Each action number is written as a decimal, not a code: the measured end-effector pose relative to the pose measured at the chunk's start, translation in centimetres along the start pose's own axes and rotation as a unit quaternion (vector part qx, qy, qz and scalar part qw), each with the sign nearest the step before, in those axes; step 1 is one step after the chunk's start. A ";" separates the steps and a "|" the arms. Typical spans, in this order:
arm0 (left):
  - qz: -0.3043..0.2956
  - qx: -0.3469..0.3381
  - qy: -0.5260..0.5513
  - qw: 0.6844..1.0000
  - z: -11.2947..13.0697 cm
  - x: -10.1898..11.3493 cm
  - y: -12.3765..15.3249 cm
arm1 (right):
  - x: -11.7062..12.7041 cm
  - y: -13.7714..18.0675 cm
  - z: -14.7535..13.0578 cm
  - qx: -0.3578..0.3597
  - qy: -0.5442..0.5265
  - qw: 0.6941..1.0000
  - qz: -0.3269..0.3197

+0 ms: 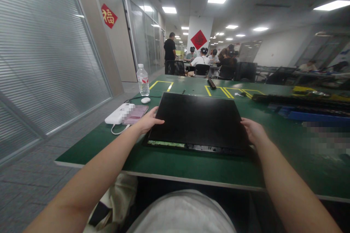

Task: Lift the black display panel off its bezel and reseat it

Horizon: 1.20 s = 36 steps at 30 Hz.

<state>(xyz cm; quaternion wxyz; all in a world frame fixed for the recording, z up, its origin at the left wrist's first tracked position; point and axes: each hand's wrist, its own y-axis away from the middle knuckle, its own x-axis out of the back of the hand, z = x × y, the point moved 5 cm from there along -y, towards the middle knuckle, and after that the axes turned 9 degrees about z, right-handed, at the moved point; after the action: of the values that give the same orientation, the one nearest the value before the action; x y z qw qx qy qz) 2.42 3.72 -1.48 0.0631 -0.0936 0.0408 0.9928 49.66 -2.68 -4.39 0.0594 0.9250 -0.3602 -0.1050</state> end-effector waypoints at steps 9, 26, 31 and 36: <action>0.013 0.006 -0.008 1.000 0.0 0.1 0.1 | 0.1 -0.5 0.2 -0.003 -0.001 1.000 0.000; 0.025 -0.015 -0.008 1.000 -0.3 0.6 -0.5 | 0.0 0.1 0.0 0.017 0.013 1.000 0.023; 0.026 -0.014 -0.009 1.000 -0.4 0.6 -0.6 | 0.0 0.2 -0.1 0.020 0.017 0.999 0.020; 0.026 -0.015 -0.007 1.000 -0.4 0.5 -0.6 | 0.0 0.3 -0.2 0.020 0.014 0.999 0.021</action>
<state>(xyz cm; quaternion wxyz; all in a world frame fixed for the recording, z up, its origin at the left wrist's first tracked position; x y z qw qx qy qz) 2.04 4.35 -1.98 0.0357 -0.0863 0.0280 0.9952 49.51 -2.84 -4.19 0.0479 0.9198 -0.3805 -0.0837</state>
